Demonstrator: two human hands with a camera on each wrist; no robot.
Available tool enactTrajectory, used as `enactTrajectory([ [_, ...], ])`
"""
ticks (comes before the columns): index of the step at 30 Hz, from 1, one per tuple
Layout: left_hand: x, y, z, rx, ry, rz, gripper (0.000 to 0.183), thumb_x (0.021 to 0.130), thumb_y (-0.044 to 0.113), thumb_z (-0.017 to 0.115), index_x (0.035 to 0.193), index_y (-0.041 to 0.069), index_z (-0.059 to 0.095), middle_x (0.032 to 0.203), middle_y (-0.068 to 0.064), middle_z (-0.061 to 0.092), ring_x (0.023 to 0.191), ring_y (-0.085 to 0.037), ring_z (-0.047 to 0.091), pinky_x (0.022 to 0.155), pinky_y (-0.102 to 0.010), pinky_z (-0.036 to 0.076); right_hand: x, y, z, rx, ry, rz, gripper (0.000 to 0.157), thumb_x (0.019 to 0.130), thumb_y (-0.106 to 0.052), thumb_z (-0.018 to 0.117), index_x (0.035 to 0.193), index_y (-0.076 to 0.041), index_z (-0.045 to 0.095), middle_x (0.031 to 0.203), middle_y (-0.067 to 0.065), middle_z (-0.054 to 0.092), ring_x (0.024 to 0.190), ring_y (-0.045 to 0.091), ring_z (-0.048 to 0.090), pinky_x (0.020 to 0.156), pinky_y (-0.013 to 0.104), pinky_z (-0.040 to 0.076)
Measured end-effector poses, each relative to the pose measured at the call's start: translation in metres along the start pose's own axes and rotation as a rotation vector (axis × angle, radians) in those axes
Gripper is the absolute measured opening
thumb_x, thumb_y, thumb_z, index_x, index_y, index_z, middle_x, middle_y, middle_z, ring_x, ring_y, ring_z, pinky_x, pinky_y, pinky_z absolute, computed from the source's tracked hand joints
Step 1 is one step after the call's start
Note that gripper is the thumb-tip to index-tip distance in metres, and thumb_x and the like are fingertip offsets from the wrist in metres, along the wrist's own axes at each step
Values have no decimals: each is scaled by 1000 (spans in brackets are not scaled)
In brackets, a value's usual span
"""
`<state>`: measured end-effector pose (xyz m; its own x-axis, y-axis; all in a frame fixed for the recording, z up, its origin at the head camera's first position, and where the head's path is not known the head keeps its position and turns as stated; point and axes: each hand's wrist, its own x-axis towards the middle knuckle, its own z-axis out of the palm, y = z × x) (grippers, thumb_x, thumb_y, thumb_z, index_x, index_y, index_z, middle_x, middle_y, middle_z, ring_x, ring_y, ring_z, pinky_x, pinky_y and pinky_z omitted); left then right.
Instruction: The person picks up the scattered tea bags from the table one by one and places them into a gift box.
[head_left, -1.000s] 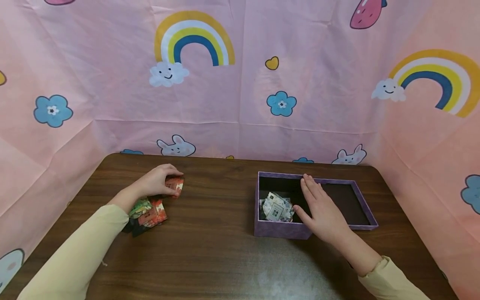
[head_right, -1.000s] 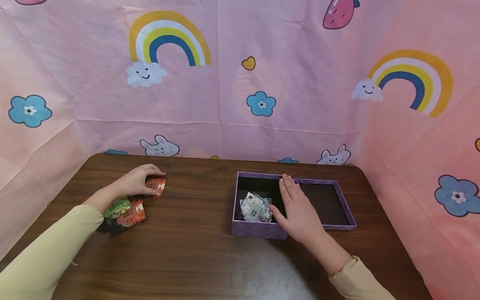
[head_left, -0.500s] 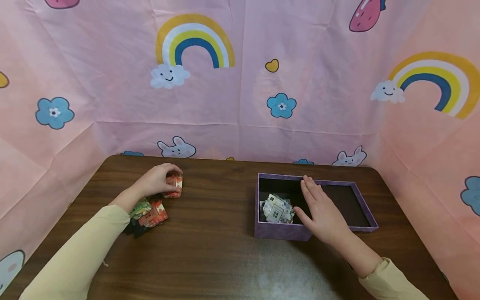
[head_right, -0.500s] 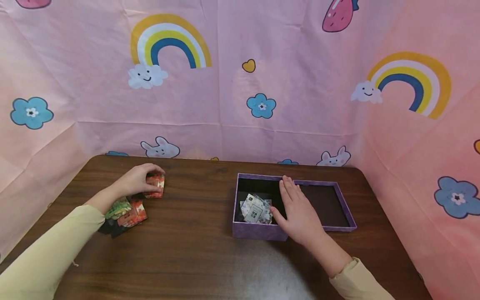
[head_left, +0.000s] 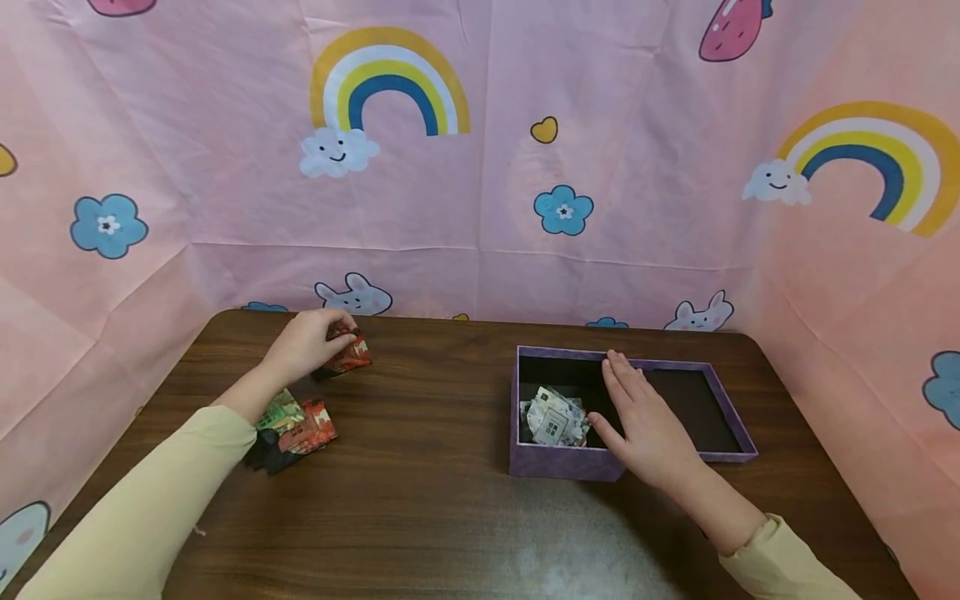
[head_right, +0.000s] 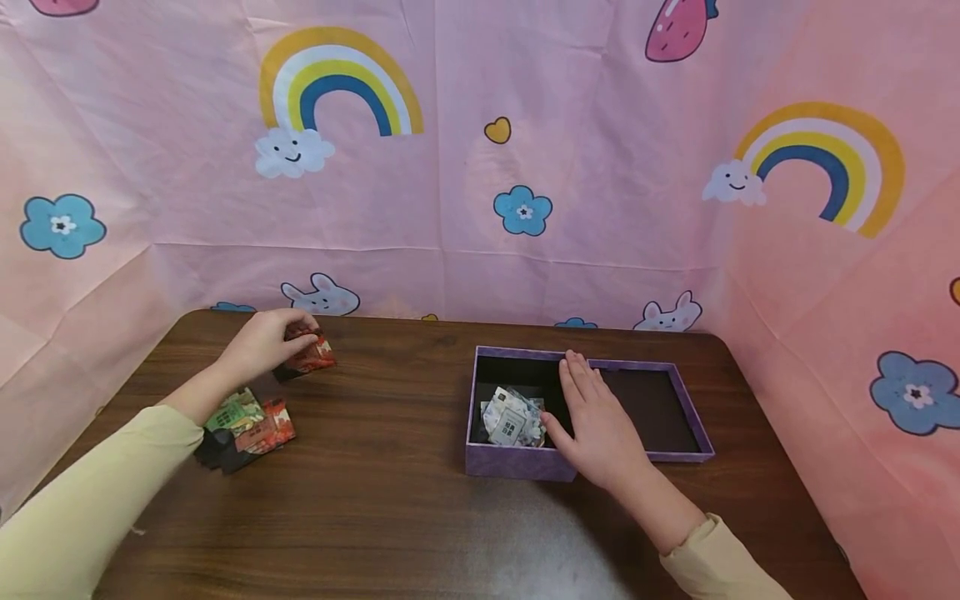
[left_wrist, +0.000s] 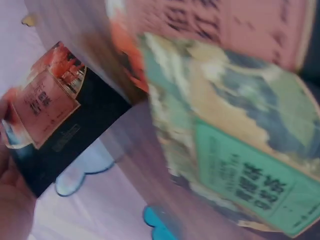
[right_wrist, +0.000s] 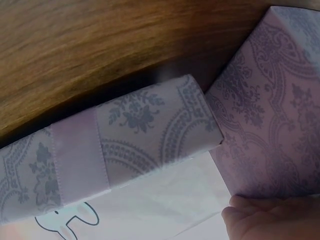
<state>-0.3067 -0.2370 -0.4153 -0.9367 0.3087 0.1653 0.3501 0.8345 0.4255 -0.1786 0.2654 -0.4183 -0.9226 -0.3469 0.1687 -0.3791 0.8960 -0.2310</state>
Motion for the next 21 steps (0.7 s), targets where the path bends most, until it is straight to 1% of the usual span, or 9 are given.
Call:
enactTrajectory([
  [5, -2, 15, -7, -25, 60, -37, 17, 104, 14, 68, 112, 0, 74, 103, -20, 78, 94, -36, 74, 83, -54, 60, 0, 0, 0, -14, 6, -7, 78, 105, -40, 59, 163, 7, 33, 175, 21, 24, 163, 40, 24, 130, 60, 26],
  [9, -2, 29, -14, -51, 81, -50, 16, 101, 14, 70, 107, -1, 75, 100, -20, 78, 91, -35, 74, 82, -53, 60, 1, 0, 0, -31, 10, -18, 80, 104, -41, 60, 162, 8, 34, 175, 23, 25, 163, 41, 26, 130, 61, 27],
  [11, -2, 37, -16, -66, 89, -54, 15, 101, 13, 72, 104, 0, 76, 99, -20, 78, 90, -35, 74, 81, -52, 60, 2, 0, -1, -44, 0, -21, 82, 104, -44, 60, 162, 8, 33, 175, 23, 25, 163, 41, 25, 130, 60, 27],
  [16, 0, 61, -20, -104, 85, -58, 14, 100, 13, 73, 104, 0, 77, 100, -20, 78, 91, -35, 75, 84, -53, 61, 2, -1, -4, -67, -48, -13, 89, 104, -52, 58, 164, 7, 29, 176, 22, 20, 164, 40, 21, 131, 59, 25],
  [19, 2, 77, -20, -122, 72, -56, 15, 100, 13, 74, 105, 0, 78, 102, -20, 79, 93, -36, 76, 87, -53, 61, 1, -1, -5, -76, -52, -18, 91, 105, -54, 57, 164, 7, 27, 176, 23, 19, 164, 41, 21, 131, 59, 25],
  [21, 4, 86, -19, -132, 76, -47, 15, 99, 14, 75, 105, 1, 79, 102, -20, 79, 93, -35, 77, 87, -53, 62, 1, -1, -5, -81, -46, -24, 91, 105, -55, 57, 164, 8, 28, 176, 23, 20, 164, 41, 22, 130, 59, 26],
])
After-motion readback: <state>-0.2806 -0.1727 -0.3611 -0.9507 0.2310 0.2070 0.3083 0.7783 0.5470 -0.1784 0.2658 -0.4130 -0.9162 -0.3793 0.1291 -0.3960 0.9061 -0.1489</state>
